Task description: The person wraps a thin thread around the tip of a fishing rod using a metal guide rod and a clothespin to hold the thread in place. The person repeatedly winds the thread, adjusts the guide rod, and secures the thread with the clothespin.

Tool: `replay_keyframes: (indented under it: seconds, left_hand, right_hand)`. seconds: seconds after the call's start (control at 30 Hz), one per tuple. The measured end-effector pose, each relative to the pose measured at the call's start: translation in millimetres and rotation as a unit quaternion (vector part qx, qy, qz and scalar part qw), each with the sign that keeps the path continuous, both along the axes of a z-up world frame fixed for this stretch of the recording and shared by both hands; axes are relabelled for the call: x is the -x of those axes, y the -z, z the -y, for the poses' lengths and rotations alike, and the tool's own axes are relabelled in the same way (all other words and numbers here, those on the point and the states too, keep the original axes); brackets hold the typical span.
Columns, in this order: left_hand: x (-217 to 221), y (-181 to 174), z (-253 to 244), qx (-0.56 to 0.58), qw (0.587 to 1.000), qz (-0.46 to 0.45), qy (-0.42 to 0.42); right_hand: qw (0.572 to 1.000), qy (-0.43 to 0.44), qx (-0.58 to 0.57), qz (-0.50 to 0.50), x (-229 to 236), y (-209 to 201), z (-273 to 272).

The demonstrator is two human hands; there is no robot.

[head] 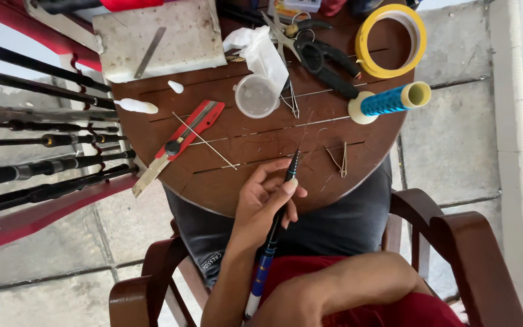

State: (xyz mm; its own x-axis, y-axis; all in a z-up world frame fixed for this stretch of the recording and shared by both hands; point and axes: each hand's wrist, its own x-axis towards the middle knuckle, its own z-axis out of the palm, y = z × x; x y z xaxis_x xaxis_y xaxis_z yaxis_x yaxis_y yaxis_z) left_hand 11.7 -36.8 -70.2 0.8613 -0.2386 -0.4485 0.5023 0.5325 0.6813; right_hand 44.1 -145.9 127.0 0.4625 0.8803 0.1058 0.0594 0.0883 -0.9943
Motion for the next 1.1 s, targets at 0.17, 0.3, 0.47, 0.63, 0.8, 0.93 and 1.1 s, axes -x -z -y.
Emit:
replay_keyframes:
  seconds: [0.17, 0.3, 0.47, 0.63, 0.8, 0.93, 1.1]
  left_hand:
    - [-1.0, -6.4, -12.4, -0.004, 1.0, 0.001, -0.004]
    - [-5.3, -23.9, -20.5, 0.007, 1.0, -0.003, 0.002]
    - [-9.9, -35.1, -18.3, -0.004, 0.999, -0.048, 0.018]
    - [-15.7, -59.4, -14.9, -0.045, 0.996, -0.048, 0.056]
    - [-14.8, -63.2, -17.8, -0.025, 0.995, -0.057, 0.081]
    - [-11.7, -60.2, -18.7, -0.009, 0.996, -0.046, 0.08]
    - [-11.8, -53.7, -20.7, 0.018, 0.994, -0.043, 0.102]
  right_hand:
    - [0.999, -0.016, -0.037, 0.008, 4.5, 47.5, 31.2]
    - [0.933, 0.306, 0.143, 0.12, 33.8, 103.9, 67.1]
    - [0.782, 0.433, 0.416, 0.169, 27.9, 155.7, 103.3]
    - [0.713, 0.399, 0.569, 0.093, 15.0, 167.7, 103.1]
    - [0.719, 0.353, 0.586, 0.118, 13.8, 184.0, 109.5]
    - [0.735, 0.37, 0.552, 0.135, 16.5, 182.7, 116.0]
    - [0.818, 0.388, 0.422, 0.051, 30.2, 147.2, 122.5]
